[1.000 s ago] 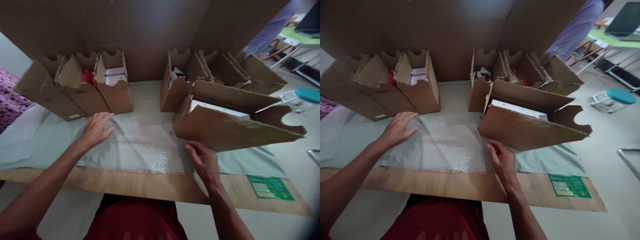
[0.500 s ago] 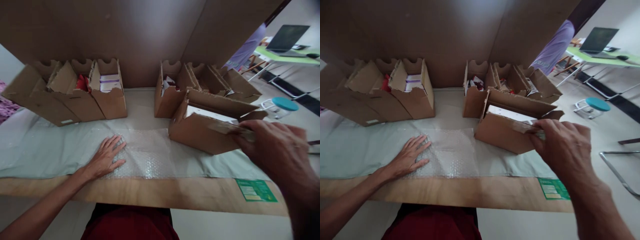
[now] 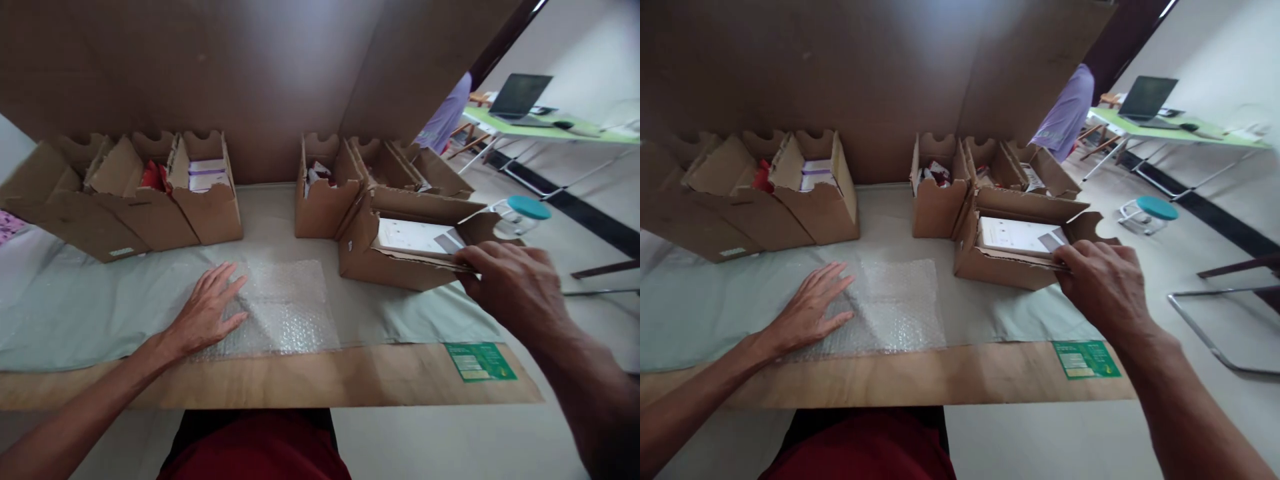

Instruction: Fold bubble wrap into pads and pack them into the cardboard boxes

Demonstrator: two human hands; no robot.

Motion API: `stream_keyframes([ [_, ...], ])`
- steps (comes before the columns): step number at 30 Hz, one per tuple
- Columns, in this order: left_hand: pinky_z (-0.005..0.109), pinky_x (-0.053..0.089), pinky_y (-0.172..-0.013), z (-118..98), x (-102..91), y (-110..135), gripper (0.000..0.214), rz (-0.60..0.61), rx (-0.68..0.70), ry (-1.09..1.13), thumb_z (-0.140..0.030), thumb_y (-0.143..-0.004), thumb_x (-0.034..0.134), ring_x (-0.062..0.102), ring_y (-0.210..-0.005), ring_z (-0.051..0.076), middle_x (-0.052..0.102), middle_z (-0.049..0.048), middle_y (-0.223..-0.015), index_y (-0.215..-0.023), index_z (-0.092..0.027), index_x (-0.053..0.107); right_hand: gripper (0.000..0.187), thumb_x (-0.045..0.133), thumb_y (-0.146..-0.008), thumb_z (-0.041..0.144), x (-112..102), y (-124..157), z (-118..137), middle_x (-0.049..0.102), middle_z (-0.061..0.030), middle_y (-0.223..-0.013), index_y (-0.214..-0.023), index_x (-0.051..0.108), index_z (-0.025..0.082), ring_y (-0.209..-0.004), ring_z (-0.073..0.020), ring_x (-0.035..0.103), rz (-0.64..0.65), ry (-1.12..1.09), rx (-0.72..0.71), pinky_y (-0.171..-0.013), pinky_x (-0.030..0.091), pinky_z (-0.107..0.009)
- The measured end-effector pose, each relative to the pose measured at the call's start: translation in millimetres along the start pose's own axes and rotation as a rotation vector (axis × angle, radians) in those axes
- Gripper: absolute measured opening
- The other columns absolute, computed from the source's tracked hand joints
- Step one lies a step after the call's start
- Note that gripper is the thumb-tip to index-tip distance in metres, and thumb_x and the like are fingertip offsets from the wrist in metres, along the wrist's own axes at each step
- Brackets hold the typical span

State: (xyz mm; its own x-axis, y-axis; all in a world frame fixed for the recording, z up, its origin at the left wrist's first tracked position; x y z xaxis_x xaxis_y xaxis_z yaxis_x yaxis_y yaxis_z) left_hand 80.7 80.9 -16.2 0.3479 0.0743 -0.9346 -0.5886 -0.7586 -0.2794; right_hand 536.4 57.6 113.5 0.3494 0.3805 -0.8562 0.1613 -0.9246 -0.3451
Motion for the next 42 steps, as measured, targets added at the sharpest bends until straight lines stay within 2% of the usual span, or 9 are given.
stream_keyframes([
  [6, 0.059, 0.045, -0.114, -39, -14.8, -32, 0.053, -0.033, 0.083, 0.101, -0.036, -0.097, 0.058, 0.043, -0.148, 0.038, 0.043, 0.0212, -0.160, -0.147, -0.020, 0.050, 0.034, 0.058, -0.088, 0.052, -32, -8, -5, 0.076, -0.0109, -0.097, -0.098, 0.072, 0.024, -0.088, -0.0287, 0.067, 0.121, -0.571, 0.045, -0.074, 0.046, -0.040],
  [10, 0.057, 0.041, -0.118, -96, -34.8, -95, 0.057, -0.117, 0.231, 0.198, -0.032, -0.095, 0.061, 0.040, -0.151, 0.035, 0.041, 0.0209, -0.162, -0.149, -0.020, 0.047, 0.041, 0.054, -0.093, 0.055, -58, -43, -15, 0.077, -0.0103, -0.097, -0.096, 0.076, 0.021, -0.088, -0.0268, 0.069, 0.064, -0.694, 0.141, -0.075, 0.049, -0.038],
  [13, 0.051, 0.042, -0.119, -141, -45.8, -152, 0.064, -0.219, 0.333, 0.274, -0.028, -0.095, 0.059, 0.046, -0.147, 0.031, 0.044, 0.0190, -0.161, -0.155, -0.017, 0.038, 0.041, 0.060, -0.089, 0.042, -41, -84, -3, 0.077, -0.0133, -0.116, -0.116, 0.075, 0.016, -0.104, -0.0306, 0.070, 0.247, -0.618, -0.011, -0.091, 0.051, -0.043],
  [18, 0.035, 0.058, -0.095, -178, -34.9, -217, 0.067, -0.187, 0.325, 0.273, -0.025, -0.094, 0.061, 0.064, -0.125, 0.025, 0.056, 0.0122, -0.152, -0.156, -0.019, 0.036, 0.079, 0.074, -0.076, 0.030, 5, -112, 27, 0.057, -0.0126, -0.152, -0.151, 0.053, 0.018, -0.134, -0.0343, 0.058, 0.541, -0.528, -0.345, -0.110, 0.048, -0.049],
  [21, 0.032, 0.058, -0.079, -179, -26.9, -229, 0.034, -0.163, 0.297, 0.212, -0.028, -0.092, 0.065, 0.070, -0.106, 0.023, 0.065, 0.0098, -0.131, -0.124, -0.018, 0.067, 0.076, 0.072, -0.079, 0.028, 14, -109, 34, 0.061, -0.0094, -0.148, -0.152, 0.052, 0.023, -0.131, -0.0318, 0.061, 0.477, -0.488, -0.395, -0.108, 0.051, -0.047],
  [25, 0.031, 0.054, -0.072, -175, -23.7, -232, 0.014, -0.161, 0.302, 0.217, -0.028, -0.090, 0.068, 0.067, -0.089, 0.019, 0.066, 0.0077, -0.109, -0.083, -0.016, 0.072, 0.072, 0.072, -0.079, 0.025, 18, -101, 25, 0.065, -0.0134, -0.143, -0.149, 0.055, 0.019, -0.128, -0.0337, 0.064, 0.418, -0.378, -0.349, -0.104, 0.053, -0.049],
  [33, 0.035, 0.055, -0.082, -186, -15.9, -241, 0.011, -0.092, 0.289, 0.237, -0.022, -0.088, 0.067, 0.066, -0.094, 0.022, 0.067, 0.0093, -0.103, -0.082, -0.015, 0.072, 0.079, 0.076, -0.073, 0.019, 29, -101, 6, 0.064, -0.0132, -0.144, -0.149, 0.056, 0.021, -0.128, -0.0350, 0.064, 0.446, -0.350, -0.290, -0.104, 0.053, -0.049],
  [37, 0.040, 0.058, -0.095, -177, -26.6, -230, 0.027, -0.167, 0.300, 0.294, -0.024, -0.087, 0.069, 0.065, -0.118, 0.027, 0.058, 0.0147, -0.142, -0.113, -0.017, 0.070, 0.065, 0.075, -0.079, 0.023, 10, -94, 0, 0.065, -0.0146, -0.142, -0.142, 0.062, 0.014, -0.127, -0.0334, 0.063, 0.461, -0.476, -0.204, -0.107, 0.050, -0.047],
  [42, 0.045, 0.049, -0.113, -105, -46.7, -161, 0.044, -0.326, 0.199, 0.276, -0.024, -0.093, 0.060, 0.053, -0.140, 0.027, 0.052, 0.0141, -0.153, -0.136, -0.018, 0.058, 0.033, 0.063, -0.097, 0.040, -77, -34, -7, 0.077, -0.0111, -0.109, -0.119, 0.073, 0.018, -0.095, -0.0261, 0.072, -0.226, -0.566, 0.237, -0.088, 0.054, -0.042],
])
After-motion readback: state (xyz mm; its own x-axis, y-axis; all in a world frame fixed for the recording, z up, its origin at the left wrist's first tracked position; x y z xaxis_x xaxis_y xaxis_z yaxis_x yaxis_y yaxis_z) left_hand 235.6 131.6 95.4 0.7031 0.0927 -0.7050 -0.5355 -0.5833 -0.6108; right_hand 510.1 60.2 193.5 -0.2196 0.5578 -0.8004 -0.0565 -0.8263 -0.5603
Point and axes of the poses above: each hand's wrist, its own y-axis away from the middle knuckle, its own x-axis out of the palm, z = x × y, the point moved 7 cm from there along -y, towards the middle knuckle
